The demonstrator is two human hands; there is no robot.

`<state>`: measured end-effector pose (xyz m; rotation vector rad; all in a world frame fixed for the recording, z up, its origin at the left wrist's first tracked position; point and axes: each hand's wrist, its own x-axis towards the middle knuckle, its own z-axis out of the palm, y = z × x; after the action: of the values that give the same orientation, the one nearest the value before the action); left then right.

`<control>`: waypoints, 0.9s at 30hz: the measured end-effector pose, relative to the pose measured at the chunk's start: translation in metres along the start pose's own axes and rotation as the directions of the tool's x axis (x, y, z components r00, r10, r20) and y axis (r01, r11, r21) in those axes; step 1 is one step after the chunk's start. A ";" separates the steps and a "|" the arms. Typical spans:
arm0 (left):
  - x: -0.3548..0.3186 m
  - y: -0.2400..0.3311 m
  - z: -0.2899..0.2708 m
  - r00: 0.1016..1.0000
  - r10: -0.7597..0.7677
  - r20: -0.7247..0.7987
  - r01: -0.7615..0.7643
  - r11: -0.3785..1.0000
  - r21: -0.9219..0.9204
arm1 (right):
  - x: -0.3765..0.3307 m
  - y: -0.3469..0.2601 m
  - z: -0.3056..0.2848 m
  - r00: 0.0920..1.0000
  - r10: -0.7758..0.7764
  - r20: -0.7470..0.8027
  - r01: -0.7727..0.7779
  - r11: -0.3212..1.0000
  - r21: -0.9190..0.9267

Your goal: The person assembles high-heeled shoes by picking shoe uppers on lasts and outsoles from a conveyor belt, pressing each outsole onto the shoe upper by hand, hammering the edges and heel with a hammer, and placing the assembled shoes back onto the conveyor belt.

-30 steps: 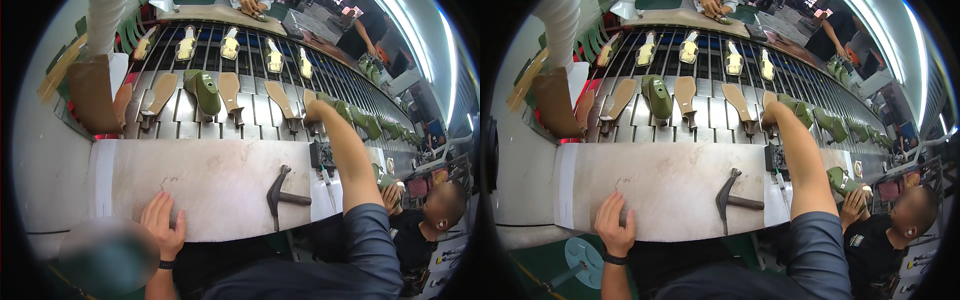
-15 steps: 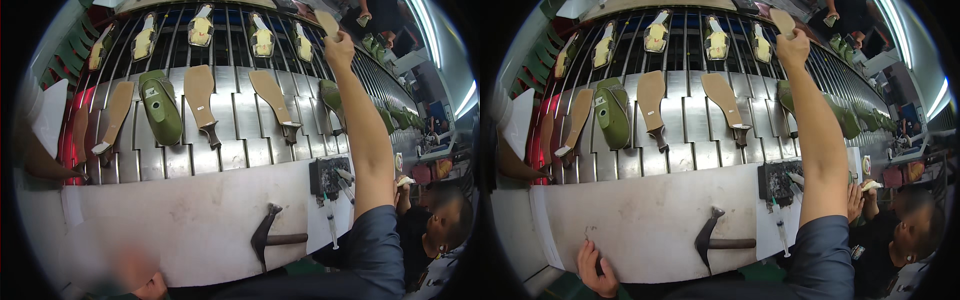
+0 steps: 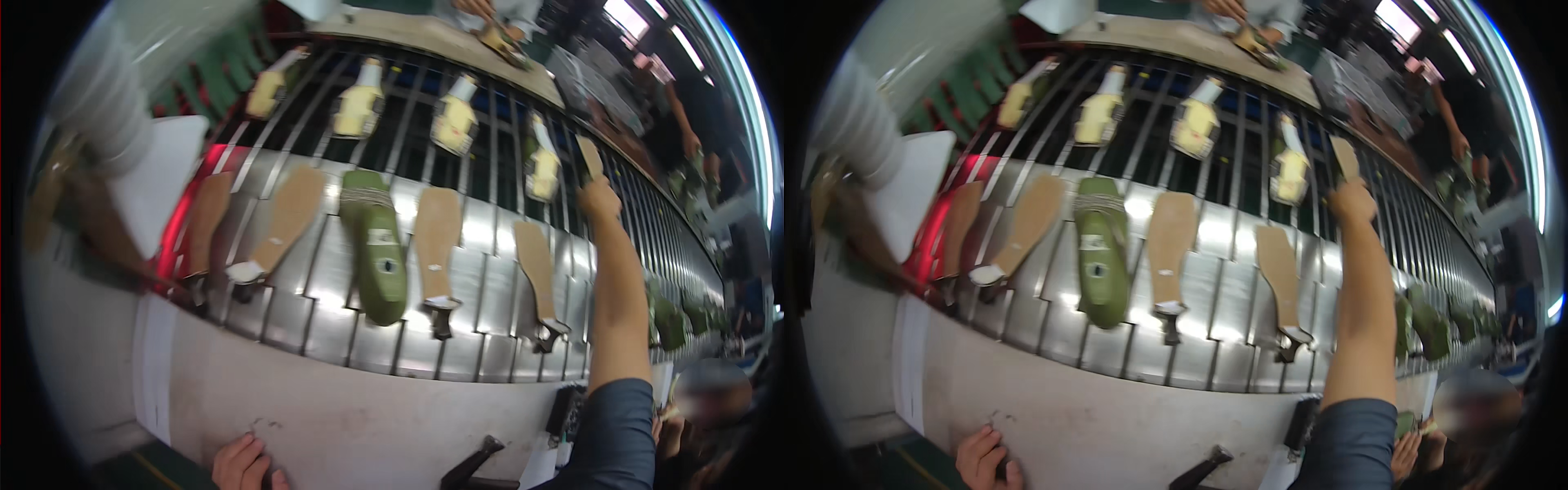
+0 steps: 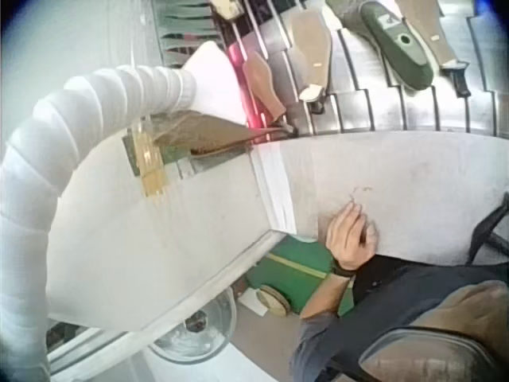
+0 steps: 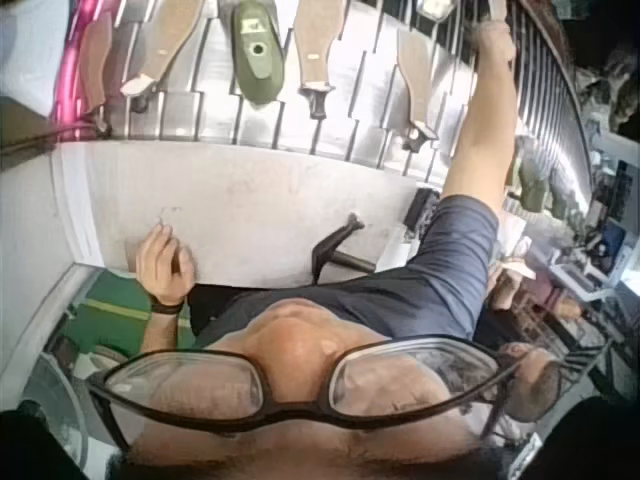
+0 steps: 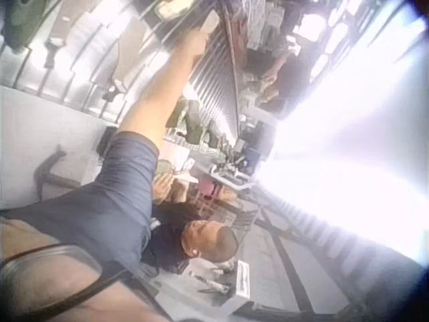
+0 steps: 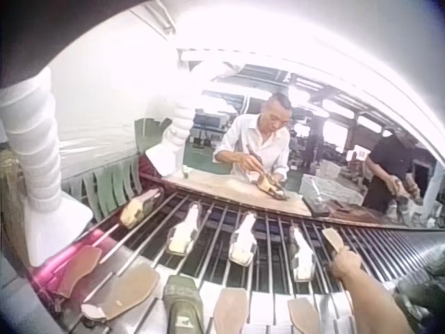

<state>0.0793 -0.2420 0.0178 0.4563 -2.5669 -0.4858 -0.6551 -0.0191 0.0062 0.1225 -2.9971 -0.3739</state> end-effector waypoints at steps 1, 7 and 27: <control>0.002 -0.002 0.000 1.000 0.013 -0.008 -0.013 1.000 -0.001 | 0.007 0.026 0.011 0.999 -0.031 -0.041 0.032 0.999 0.017; -0.029 -0.008 -0.014 0.991 -0.071 -0.113 0.074 0.997 0.028 | -0.066 0.007 -0.070 0.987 -0.146 0.072 0.144 0.989 0.041; -0.018 0.019 0.007 0.714 0.478 -0.511 -0.385 0.878 0.283 | -0.611 -0.031 -0.091 0.433 -0.901 -0.008 -0.486 -0.241 0.840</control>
<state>0.0867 -0.2163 0.0127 0.0140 -2.0217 0.0379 -0.0366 -0.0126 0.0201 1.2459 -2.4560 3.1534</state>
